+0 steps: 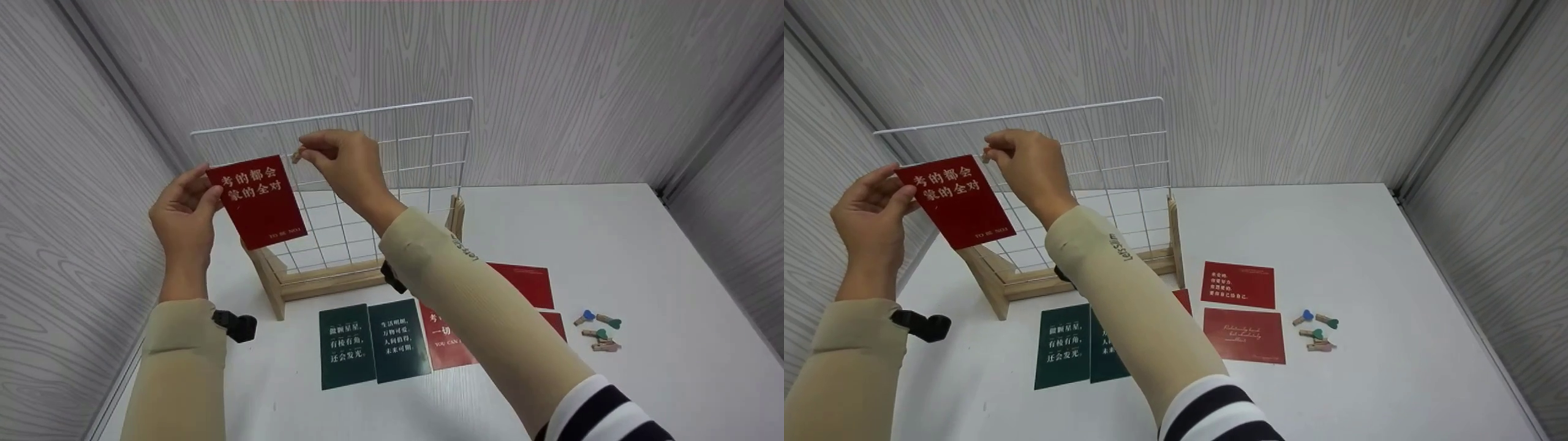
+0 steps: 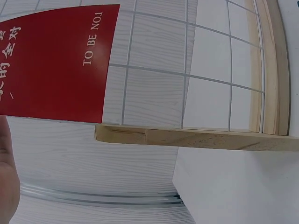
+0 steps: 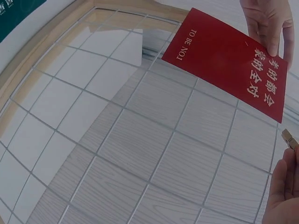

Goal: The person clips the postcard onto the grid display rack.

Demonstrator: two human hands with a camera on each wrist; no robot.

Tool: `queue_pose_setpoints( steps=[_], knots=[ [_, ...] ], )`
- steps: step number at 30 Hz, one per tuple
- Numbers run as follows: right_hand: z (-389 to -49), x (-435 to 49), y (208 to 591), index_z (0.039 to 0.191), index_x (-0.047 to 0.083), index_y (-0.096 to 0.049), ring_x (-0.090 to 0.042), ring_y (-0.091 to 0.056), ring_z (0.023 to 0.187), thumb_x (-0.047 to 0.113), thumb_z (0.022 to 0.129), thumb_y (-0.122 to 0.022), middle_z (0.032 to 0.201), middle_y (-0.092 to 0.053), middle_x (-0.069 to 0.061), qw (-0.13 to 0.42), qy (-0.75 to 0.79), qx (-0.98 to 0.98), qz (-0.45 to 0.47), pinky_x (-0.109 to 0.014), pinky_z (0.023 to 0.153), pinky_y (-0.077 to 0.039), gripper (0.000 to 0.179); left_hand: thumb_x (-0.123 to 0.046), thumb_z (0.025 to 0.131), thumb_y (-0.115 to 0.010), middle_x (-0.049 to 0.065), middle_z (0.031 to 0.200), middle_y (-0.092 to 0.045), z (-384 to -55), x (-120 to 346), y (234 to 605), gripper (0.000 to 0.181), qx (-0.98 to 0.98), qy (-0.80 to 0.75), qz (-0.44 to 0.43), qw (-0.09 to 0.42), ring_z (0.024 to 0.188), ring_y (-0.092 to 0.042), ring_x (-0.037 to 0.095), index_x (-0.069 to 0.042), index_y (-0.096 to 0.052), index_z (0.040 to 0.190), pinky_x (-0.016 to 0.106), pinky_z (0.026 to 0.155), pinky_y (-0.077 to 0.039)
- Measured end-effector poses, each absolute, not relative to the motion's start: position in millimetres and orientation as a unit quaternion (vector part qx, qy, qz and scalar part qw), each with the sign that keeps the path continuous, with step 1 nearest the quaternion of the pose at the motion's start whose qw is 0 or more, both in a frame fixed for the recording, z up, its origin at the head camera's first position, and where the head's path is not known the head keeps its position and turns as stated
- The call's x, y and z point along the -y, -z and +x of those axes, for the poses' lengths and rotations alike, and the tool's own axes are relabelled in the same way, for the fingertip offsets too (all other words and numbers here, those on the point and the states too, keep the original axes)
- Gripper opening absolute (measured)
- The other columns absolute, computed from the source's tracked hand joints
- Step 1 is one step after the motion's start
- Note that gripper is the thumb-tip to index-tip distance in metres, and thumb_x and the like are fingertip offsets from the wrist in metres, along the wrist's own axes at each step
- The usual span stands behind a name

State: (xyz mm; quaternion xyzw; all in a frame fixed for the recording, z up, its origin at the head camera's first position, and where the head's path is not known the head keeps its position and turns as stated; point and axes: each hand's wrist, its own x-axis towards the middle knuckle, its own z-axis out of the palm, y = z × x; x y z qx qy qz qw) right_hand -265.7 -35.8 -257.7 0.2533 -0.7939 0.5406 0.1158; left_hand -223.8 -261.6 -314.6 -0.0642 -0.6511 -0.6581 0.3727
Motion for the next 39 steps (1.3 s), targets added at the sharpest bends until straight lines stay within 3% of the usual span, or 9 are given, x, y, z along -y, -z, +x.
queue_pose_setpoints(
  steps=[13,20,31,39],
  knots=[
    [-263,49,249,0.110,0.009,-0.072,0.001,-0.061,0.090,0.014,0.090,-0.065,0.098,-0.070,0.005,0.120,-0.537,0.796,0.252,-0.011,0.081,-0.045,0.022,0.003,0.083,-0.068,0.008,0.096,-0.066,-228,262,317,0.031,0.673,0.627,-0.032,0.390,0.087,-0.061,0.018,-0.004,-0.070,0.112,0.022,0.076,-0.053],
    [-264,55,250,0.106,0.011,-0.074,0.002,-0.061,0.088,0.016,0.090,-0.065,0.095,-0.071,0.007,0.131,-0.519,0.811,0.237,-0.011,0.079,-0.045,0.019,0.004,0.083,-0.068,0.007,0.096,-0.066,-221,256,313,0.031,0.675,0.630,-0.025,0.383,0.088,-0.061,0.018,0.001,-0.068,0.114,0.022,0.076,-0.053],
    [-263,59,253,0.104,0.011,-0.074,0.004,-0.060,0.086,0.017,0.089,-0.065,0.091,-0.070,0.010,0.126,-0.534,0.803,0.234,-0.011,0.077,-0.045,0.018,0.004,0.082,-0.069,0.007,0.095,-0.065,-232,262,320,0.029,0.669,0.632,0.000,0.392,0.087,-0.060,0.018,-0.001,-0.070,0.111,0.020,0.073,-0.053],
    [-264,65,251,0.105,0.011,-0.074,0.003,-0.060,0.086,0.017,0.089,-0.065,0.096,-0.071,0.007,0.134,-0.497,0.826,0.231,-0.011,0.074,-0.045,0.019,0.005,0.082,-0.070,0.006,0.092,-0.064,-225,255,312,0.028,0.663,0.639,0.010,0.389,0.086,-0.060,0.017,-0.002,-0.071,0.108,0.020,0.072,-0.053]
  ],
)
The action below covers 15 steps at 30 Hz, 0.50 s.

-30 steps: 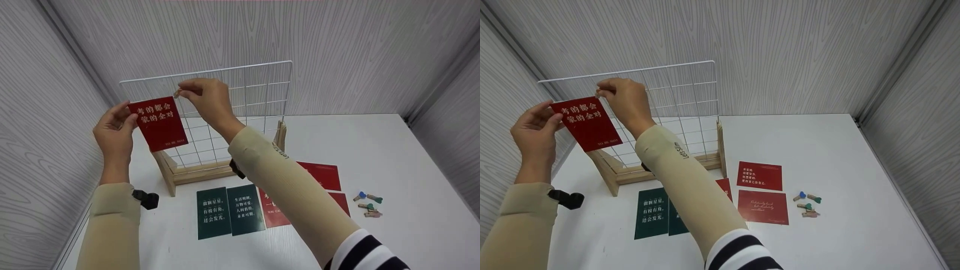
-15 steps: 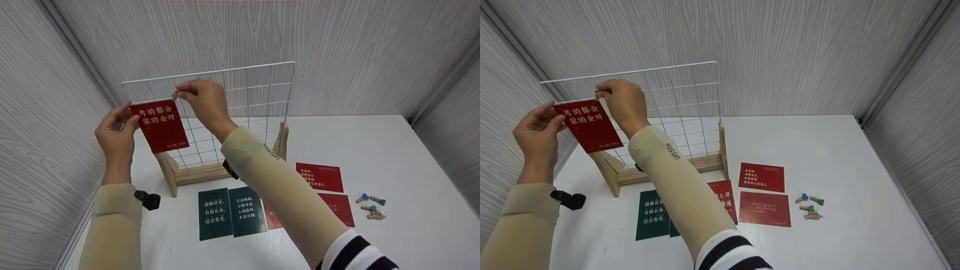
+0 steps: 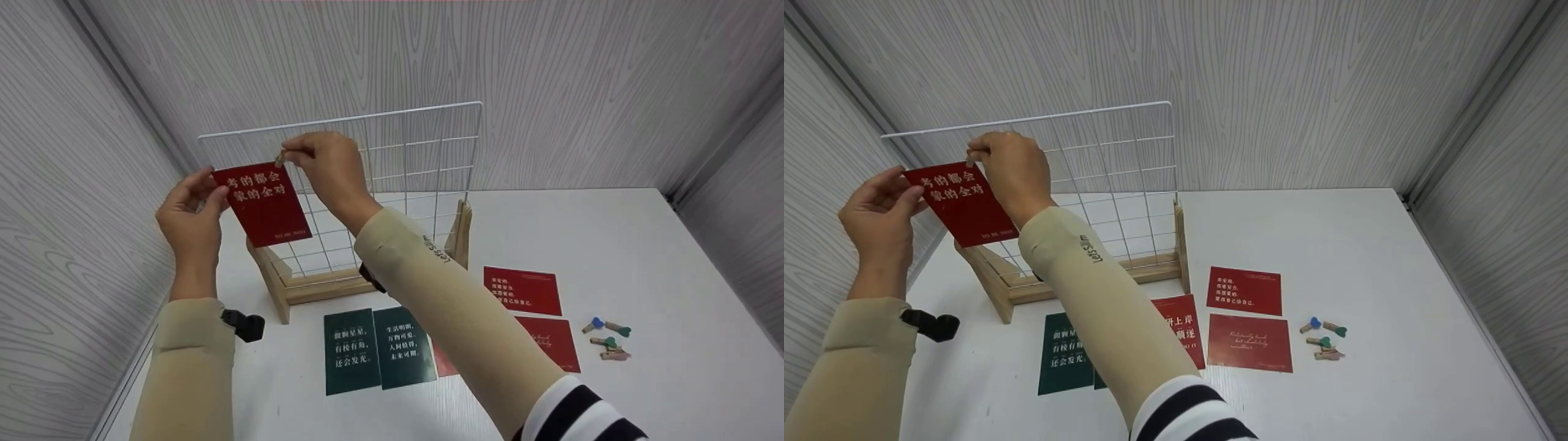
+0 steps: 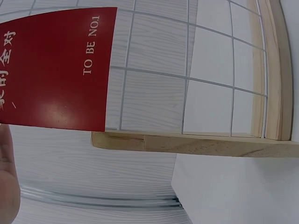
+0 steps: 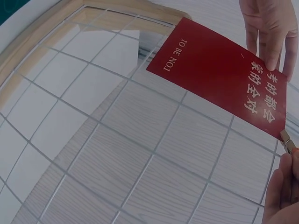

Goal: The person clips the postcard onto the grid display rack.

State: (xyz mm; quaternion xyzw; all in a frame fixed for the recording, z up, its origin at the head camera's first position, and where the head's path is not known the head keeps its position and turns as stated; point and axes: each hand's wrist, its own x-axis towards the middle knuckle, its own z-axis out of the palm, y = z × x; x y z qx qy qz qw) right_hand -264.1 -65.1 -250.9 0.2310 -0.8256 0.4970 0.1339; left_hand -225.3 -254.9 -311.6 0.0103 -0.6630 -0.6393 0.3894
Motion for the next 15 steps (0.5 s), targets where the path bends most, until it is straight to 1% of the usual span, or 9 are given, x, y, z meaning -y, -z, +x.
queue_pose_setpoints(
  steps=[8,15],
  knots=[
    [-260,71,247,0.107,0.013,-0.074,0.002,-0.059,0.092,0.018,0.090,-0.064,0.099,-0.070,0.007,0.152,-0.428,0.858,0.240,-0.008,0.078,-0.042,0.020,0.005,0.082,-0.069,0.007,0.091,-0.063,-225,253,312,0.027,0.660,0.643,0.010,0.387,0.085,-0.059,0.017,-0.001,-0.070,0.109,0.021,0.074,-0.053],
    [-255,76,243,0.108,0.014,-0.073,-0.002,-0.057,0.095,0.020,0.092,-0.061,0.099,-0.067,0.008,0.156,-0.373,0.881,0.245,-0.008,0.080,-0.040,0.021,0.006,0.082,-0.069,0.007,0.090,-0.063,-226,253,313,0.026,0.649,0.650,0.007,0.395,0.083,-0.061,0.017,-0.001,-0.071,0.107,0.021,0.073,-0.054]
  ],
)
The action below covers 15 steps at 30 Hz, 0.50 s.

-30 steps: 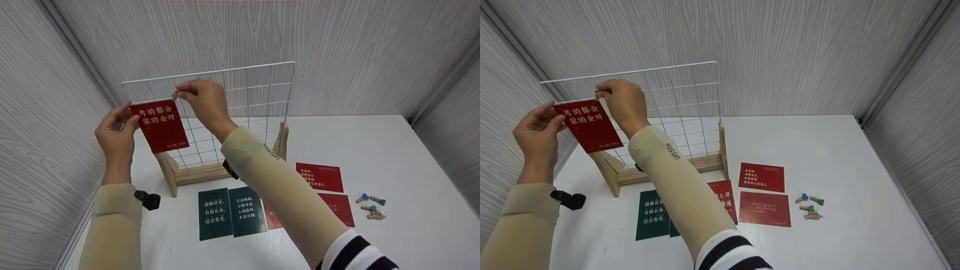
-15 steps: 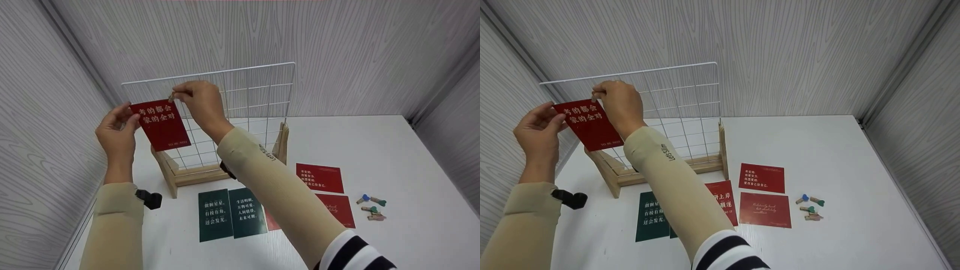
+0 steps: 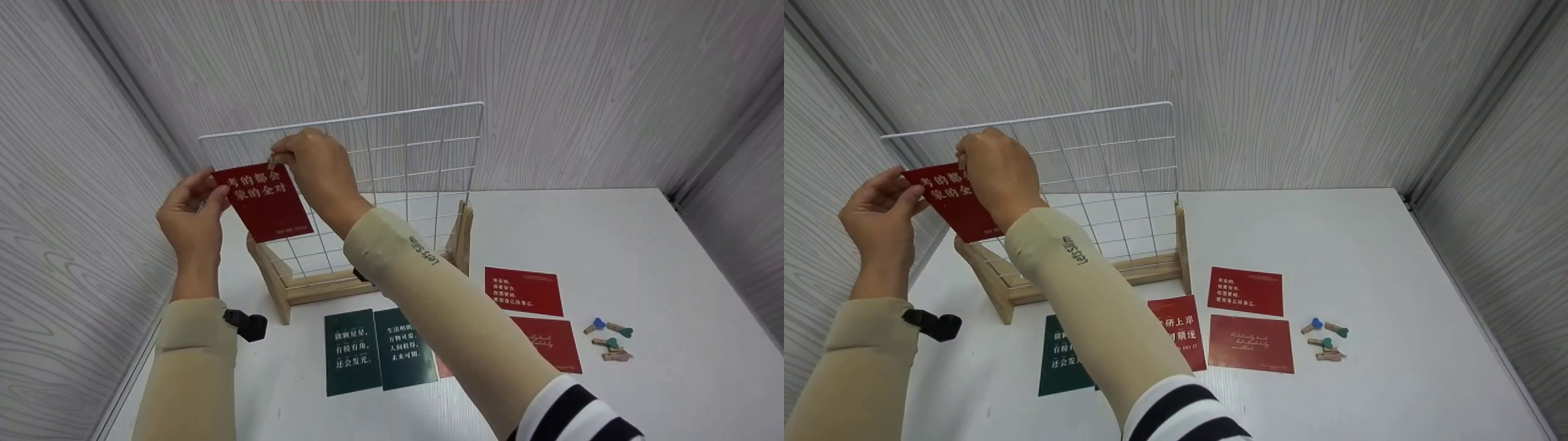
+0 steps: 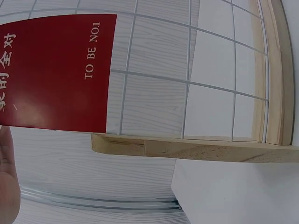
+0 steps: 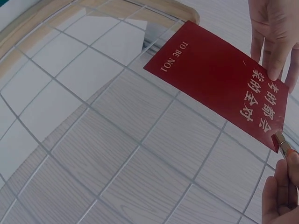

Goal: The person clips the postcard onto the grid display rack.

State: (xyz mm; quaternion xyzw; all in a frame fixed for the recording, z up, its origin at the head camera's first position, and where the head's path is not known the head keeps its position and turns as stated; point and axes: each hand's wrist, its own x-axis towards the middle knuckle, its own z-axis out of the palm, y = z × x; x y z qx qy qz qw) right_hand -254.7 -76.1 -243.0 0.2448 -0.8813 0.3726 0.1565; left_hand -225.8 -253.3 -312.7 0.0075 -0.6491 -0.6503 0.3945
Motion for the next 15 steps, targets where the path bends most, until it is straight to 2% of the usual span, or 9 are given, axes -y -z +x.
queue_pose_setpoints(
  steps=[9,15],
  knots=[
    [-257,72,246,0.107,0.014,-0.073,-0.003,-0.058,0.095,0.019,0.091,-0.062,0.097,-0.067,0.007,0.172,-0.355,0.884,0.250,-0.009,0.081,-0.040,0.021,0.002,0.083,-0.069,0.005,0.092,-0.064,-233,255,319,0.027,0.662,0.637,0.011,0.395,0.086,-0.060,0.017,-0.005,-0.071,0.109,0.021,0.074,-0.053],
    [-258,69,254,0.109,0.015,-0.073,-0.005,-0.057,0.096,0.019,0.095,-0.058,0.099,-0.066,0.005,0.185,-0.352,0.876,0.274,-0.008,0.082,-0.039,0.021,0.004,0.082,-0.070,0.005,0.091,-0.064,-234,255,321,0.028,0.659,0.635,0.009,0.404,0.084,-0.060,0.016,-0.004,-0.071,0.109,0.021,0.074,-0.053]
  ],
)
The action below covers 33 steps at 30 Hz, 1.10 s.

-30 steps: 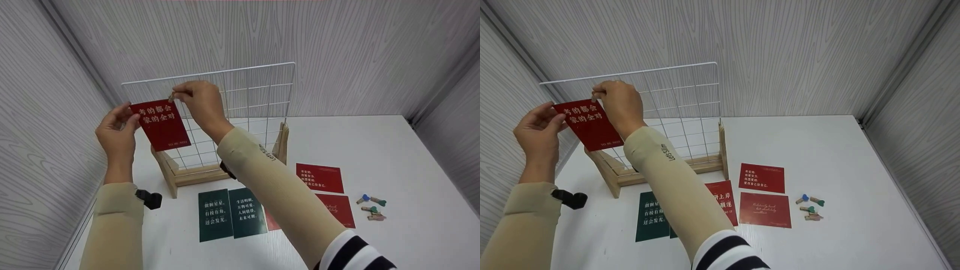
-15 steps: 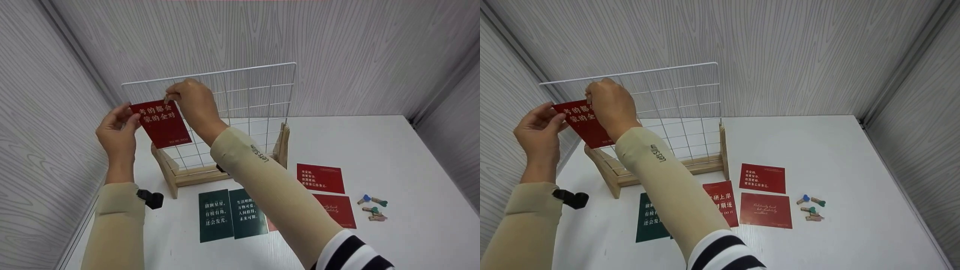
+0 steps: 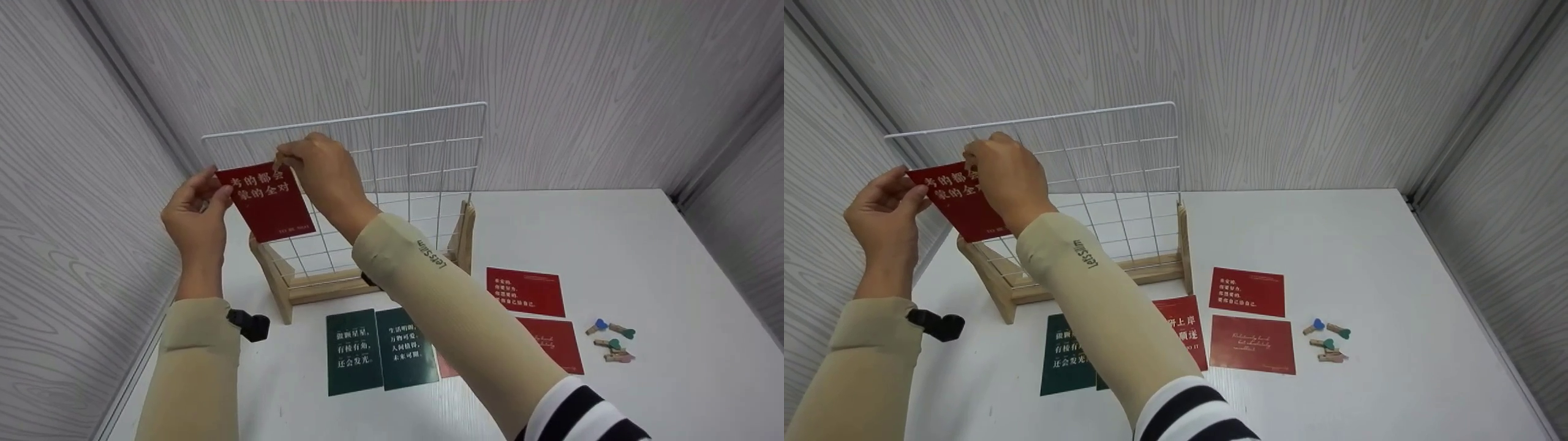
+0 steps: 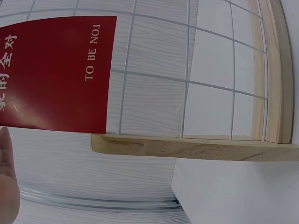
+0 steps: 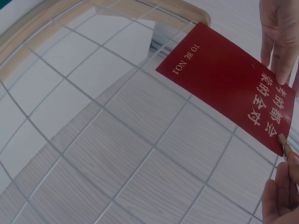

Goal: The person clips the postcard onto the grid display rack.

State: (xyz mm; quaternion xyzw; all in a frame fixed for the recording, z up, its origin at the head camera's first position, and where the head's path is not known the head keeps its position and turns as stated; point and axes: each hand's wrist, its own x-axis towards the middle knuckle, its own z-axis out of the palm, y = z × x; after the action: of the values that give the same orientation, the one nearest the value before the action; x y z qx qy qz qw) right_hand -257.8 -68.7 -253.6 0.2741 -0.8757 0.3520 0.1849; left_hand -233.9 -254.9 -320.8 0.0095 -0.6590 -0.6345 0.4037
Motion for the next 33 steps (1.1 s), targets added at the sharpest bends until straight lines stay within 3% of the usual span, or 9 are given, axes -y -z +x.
queue_pose_setpoints(
  steps=[5,13,18,23,28,33],
  knots=[
    [-256,67,262,0.115,0.017,-0.070,-0.005,-0.058,0.101,0.015,0.096,-0.058,0.107,-0.067,0.004,0.195,-0.357,0.868,0.285,-0.009,0.087,-0.040,0.023,0.002,0.083,-0.070,0.002,0.091,-0.065,-226,250,315,0.029,0.676,0.612,0.007,0.411,0.085,-0.060,0.014,-0.002,-0.069,0.112,0.021,0.075,-0.050],
    [-254,57,277,0.126,0.013,-0.063,-0.009,-0.061,0.095,0.013,0.093,-0.062,0.112,-0.064,-0.002,0.215,-0.371,0.850,0.304,-0.011,0.080,-0.043,0.033,-0.001,0.082,-0.072,0.001,0.090,-0.064,-237,262,326,0.029,0.683,0.587,0.016,0.435,0.083,-0.059,0.013,-0.002,-0.070,0.111,0.021,0.071,-0.050],
    [-256,45,290,0.130,0.010,-0.057,-0.010,-0.061,0.099,0.021,0.092,-0.065,0.116,-0.061,-0.005,0.243,-0.381,0.829,0.328,-0.014,0.087,-0.043,0.041,-0.003,0.083,-0.071,0.003,0.094,-0.064,-237,262,328,0.031,0.691,0.577,0.012,0.436,0.085,-0.059,0.014,-0.002,-0.068,0.114,0.022,0.072,-0.050],
    [-257,35,302,0.135,0.009,-0.050,-0.011,-0.061,0.102,0.030,0.091,-0.067,0.120,-0.059,-0.008,0.242,-0.415,0.811,0.333,-0.019,0.085,-0.047,0.052,-0.005,0.085,-0.071,0.003,0.097,-0.063,-234,258,329,0.034,0.686,0.582,0.005,0.438,0.087,-0.058,0.014,0.001,-0.064,0.117,0.024,0.077,-0.048],
    [-256,24,315,0.141,0.009,-0.042,-0.012,-0.060,0.105,0.035,0.090,-0.066,0.124,-0.056,-0.008,0.220,-0.454,0.797,0.332,-0.022,0.081,-0.049,0.061,-0.004,0.088,-0.067,0.008,0.103,-0.059,-217,241,322,0.032,0.671,0.595,-0.013,0.443,0.094,-0.054,0.016,0.003,-0.060,0.118,0.025,0.081,-0.044],
    [-252,13,334,0.143,0.011,-0.038,-0.012,-0.059,0.107,0.036,0.091,-0.065,0.127,-0.055,-0.008,0.210,-0.478,0.786,0.331,-0.024,0.083,-0.049,0.064,-0.005,0.087,-0.064,0.020,0.111,-0.055,-204,228,324,0.037,0.676,0.573,-0.032,0.462,0.101,-0.051,0.027,0.008,-0.054,0.120,0.025,0.079,-0.043]
  ],
)
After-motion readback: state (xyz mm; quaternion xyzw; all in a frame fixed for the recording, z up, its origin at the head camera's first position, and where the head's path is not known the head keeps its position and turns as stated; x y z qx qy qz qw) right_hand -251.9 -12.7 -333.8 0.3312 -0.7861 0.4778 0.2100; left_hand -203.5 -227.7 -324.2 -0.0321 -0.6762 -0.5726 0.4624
